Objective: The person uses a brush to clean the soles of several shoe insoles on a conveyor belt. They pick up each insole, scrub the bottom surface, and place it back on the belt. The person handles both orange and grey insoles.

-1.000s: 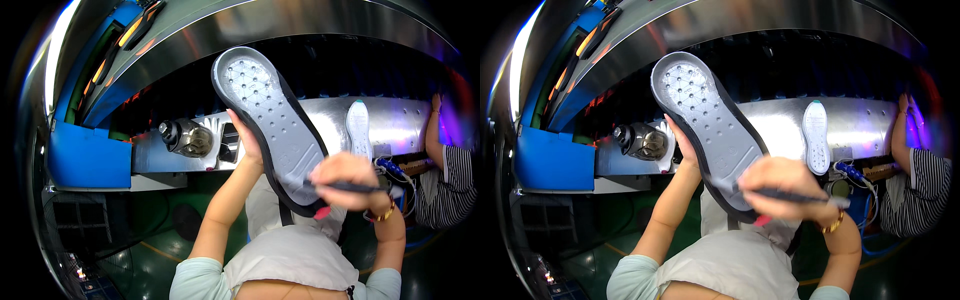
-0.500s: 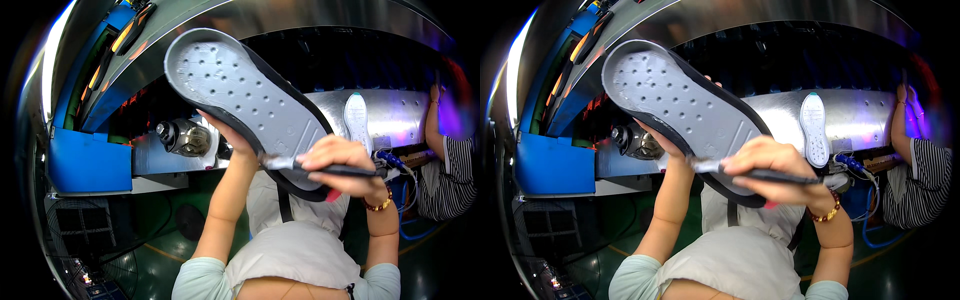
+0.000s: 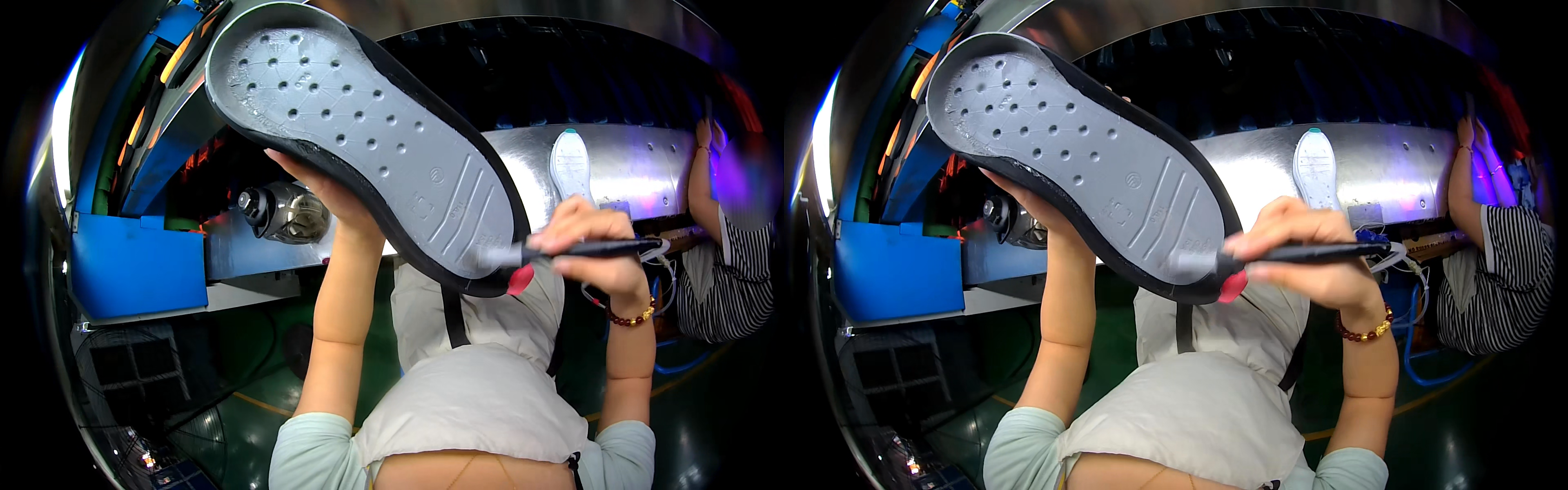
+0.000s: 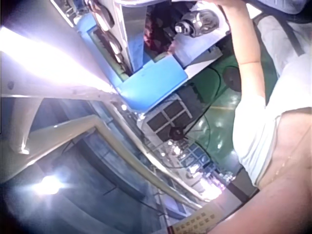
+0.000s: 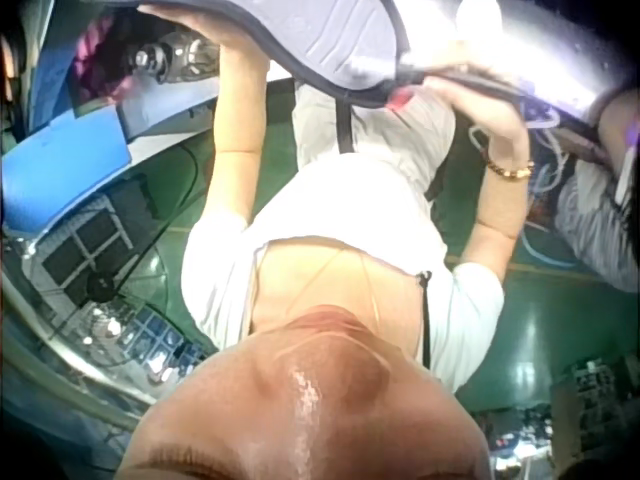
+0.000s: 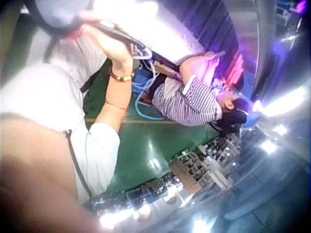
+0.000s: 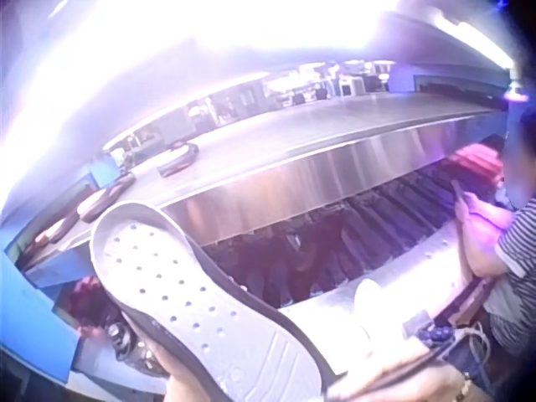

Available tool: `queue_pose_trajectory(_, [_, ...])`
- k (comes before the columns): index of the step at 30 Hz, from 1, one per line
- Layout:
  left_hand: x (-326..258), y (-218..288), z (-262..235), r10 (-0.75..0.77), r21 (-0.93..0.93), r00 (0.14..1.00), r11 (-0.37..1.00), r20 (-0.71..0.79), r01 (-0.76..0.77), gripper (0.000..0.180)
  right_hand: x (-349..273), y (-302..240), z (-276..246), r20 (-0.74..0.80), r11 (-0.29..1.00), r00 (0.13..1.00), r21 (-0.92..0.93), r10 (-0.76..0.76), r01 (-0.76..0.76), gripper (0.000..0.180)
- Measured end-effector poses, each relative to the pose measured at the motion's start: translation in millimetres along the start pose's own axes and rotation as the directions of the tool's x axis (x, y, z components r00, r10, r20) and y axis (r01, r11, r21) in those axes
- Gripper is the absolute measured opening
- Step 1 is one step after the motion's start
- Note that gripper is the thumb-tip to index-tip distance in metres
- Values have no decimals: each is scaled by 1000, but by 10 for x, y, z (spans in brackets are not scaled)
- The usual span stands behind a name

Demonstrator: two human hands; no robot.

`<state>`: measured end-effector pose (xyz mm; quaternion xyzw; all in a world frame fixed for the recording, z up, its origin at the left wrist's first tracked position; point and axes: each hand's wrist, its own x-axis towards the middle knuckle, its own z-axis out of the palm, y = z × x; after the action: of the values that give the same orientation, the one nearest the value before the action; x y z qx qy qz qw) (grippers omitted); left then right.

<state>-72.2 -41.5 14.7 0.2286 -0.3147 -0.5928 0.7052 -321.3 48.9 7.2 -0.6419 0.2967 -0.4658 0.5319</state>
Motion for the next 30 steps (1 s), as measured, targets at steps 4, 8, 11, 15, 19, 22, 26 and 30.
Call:
queue_pose_trajectory(4, [52, 20, 68, 68, 133, 995, 989, -77, -57, 77, -43, -20, 132, 110, 951, 994, -307, -7, 41, 22])
queue_pose_trajectory(8, [43, 51, 145, 41, 100, 999, 994, 6, -42, 73, -66, 57, -19, 179, 993, 983, 114, -49, 29, 20])
queue_pose_trajectory(11, [153, 78, 227, 78, 60, 996, 995, 51, -81, 63, -45, 175, -8, -64, 957, 994, 284, 87, -65, 21])
queue_pose_trajectory(15, [177, 62, 276, 107, 24, 972, 993, 209, -114, 61, 4, 97, 111, -124, 856, 985, 515, 123, -42, 21])
queue_pose_trajectory(19, [-374, -319, 112, 186, -494, 850, 864, 493, 97, 86, 106, -6, 362, -140, 708, 958, 701, 251, -83, 21])
queue_pose_trajectory(22, [-583, -367, 5, -32, -354, 937, 921, 349, 163, 85, 50, -28, 472, -142, 782, 958, 614, 247, -111, 19])
queue_pose_trajectory(26, [-512, -316, 66, -99, -431, 984, 889, 145, 153, 48, 77, -105, 386, -281, 998, 959, 54, -27, 44, 20])
queue_pose_trajectory(30, [-401, -244, 177, -43, -436, 987, 894, 155, 108, 50, 105, -229, 580, -176, 908, 947, -374, -269, 188, 27])
